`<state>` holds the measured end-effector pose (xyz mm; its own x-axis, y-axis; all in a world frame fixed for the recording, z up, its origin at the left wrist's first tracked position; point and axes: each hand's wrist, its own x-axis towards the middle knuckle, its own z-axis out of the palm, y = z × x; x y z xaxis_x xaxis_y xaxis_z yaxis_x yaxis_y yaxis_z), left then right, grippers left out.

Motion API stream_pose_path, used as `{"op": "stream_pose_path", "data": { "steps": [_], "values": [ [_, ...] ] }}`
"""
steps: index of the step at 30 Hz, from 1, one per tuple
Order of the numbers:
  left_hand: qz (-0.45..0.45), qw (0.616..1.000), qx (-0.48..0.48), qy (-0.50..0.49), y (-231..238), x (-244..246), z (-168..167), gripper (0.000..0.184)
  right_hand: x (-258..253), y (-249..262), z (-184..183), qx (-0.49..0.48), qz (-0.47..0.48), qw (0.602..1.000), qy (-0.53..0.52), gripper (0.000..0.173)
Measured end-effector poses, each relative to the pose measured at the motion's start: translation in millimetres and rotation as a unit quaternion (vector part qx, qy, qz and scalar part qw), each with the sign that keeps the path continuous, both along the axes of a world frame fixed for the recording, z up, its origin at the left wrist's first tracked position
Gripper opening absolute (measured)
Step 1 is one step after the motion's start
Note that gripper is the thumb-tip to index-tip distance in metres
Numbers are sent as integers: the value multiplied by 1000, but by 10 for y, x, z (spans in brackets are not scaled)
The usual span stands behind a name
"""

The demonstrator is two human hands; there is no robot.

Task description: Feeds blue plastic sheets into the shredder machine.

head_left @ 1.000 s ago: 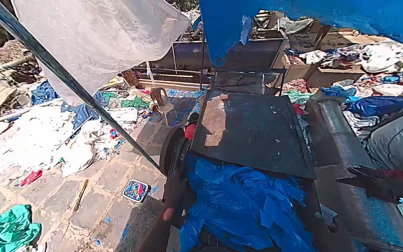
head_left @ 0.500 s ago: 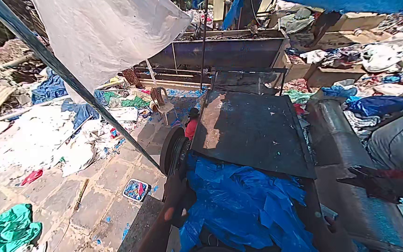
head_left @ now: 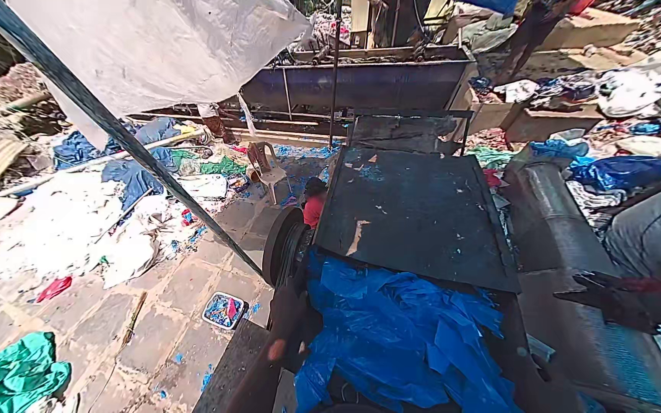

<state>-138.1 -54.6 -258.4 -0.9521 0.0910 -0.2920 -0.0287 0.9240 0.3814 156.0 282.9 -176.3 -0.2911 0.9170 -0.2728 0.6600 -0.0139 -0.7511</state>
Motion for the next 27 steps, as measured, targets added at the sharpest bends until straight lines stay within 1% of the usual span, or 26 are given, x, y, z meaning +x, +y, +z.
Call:
{"op": "stream_pose_path", "data": {
  "steps": [1,4,5,11,15,17,27],
  "values": [
    [1,1000,0,-2,1,5,10,57,20,55,-78,3,7,1000,-3,52],
    [4,1000,-5,-5,11,6,27,57,138,370,-574,44,40,998,-12,59],
    [5,1000,-4,-4,12,6,28,57,153,414,-637,49,47,998,-16,60],
    [-2,1000,-6,4,3,0,-14,57,151,426,-644,53,48,997,-21,59],
    [0,1000,-6,10,3,10,-12,57,120,354,-544,48,38,998,-18,56],
    [-1,1000,-10,4,6,14,1,58,128,367,-560,50,41,998,-19,55],
    [-1,1000,-11,-9,15,33,78,57,143,333,-537,52,43,998,-10,57]
  ]
}}
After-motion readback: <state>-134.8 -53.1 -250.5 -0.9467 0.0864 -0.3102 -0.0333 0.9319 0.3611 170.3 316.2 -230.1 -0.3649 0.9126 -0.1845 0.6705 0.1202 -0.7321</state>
